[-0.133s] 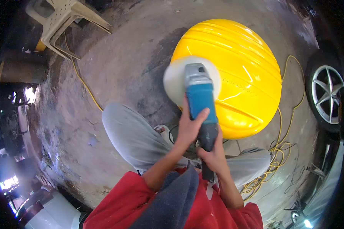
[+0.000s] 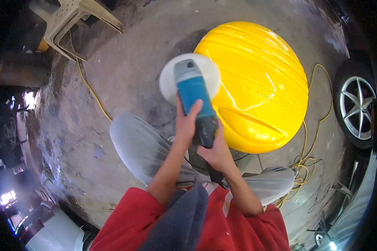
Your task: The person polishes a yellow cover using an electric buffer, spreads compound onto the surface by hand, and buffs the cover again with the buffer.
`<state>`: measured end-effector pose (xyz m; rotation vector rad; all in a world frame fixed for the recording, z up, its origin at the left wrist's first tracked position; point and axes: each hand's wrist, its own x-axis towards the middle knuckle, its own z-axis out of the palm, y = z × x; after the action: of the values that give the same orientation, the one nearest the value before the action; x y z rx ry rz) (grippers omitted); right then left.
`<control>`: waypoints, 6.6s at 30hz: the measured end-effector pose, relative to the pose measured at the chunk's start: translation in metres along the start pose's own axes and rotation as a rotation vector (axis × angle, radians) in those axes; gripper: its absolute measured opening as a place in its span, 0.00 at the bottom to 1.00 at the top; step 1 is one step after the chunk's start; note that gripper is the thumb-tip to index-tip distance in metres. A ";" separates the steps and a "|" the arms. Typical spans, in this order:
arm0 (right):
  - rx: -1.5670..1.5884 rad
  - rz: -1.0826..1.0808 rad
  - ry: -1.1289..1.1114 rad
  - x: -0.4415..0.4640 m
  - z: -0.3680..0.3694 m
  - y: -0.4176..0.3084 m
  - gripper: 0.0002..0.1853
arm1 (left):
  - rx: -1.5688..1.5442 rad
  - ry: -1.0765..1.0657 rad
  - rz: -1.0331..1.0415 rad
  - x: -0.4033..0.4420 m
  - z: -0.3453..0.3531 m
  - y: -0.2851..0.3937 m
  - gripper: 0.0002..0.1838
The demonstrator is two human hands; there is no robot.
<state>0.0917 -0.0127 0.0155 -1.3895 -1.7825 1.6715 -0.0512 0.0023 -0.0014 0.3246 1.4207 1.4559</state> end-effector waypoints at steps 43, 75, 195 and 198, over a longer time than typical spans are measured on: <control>0.254 0.121 -0.083 0.146 0.042 -0.079 0.43 | -0.192 -0.110 -0.123 0.178 -0.075 0.021 0.38; 0.203 -0.090 0.050 0.070 0.041 0.000 0.57 | 0.061 -0.074 0.064 0.077 -0.037 0.018 0.42; 1.013 0.028 0.563 0.011 0.113 0.048 0.58 | 0.693 -0.608 0.059 0.098 0.023 0.014 0.31; 0.995 -0.008 0.484 0.013 0.115 0.050 0.58 | 0.662 -0.611 0.054 0.097 0.014 0.022 0.31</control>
<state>0.0169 -0.0766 -0.0639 -1.1276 -0.5263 1.6369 -0.0928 0.0918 -0.0217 1.1244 1.3336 0.7706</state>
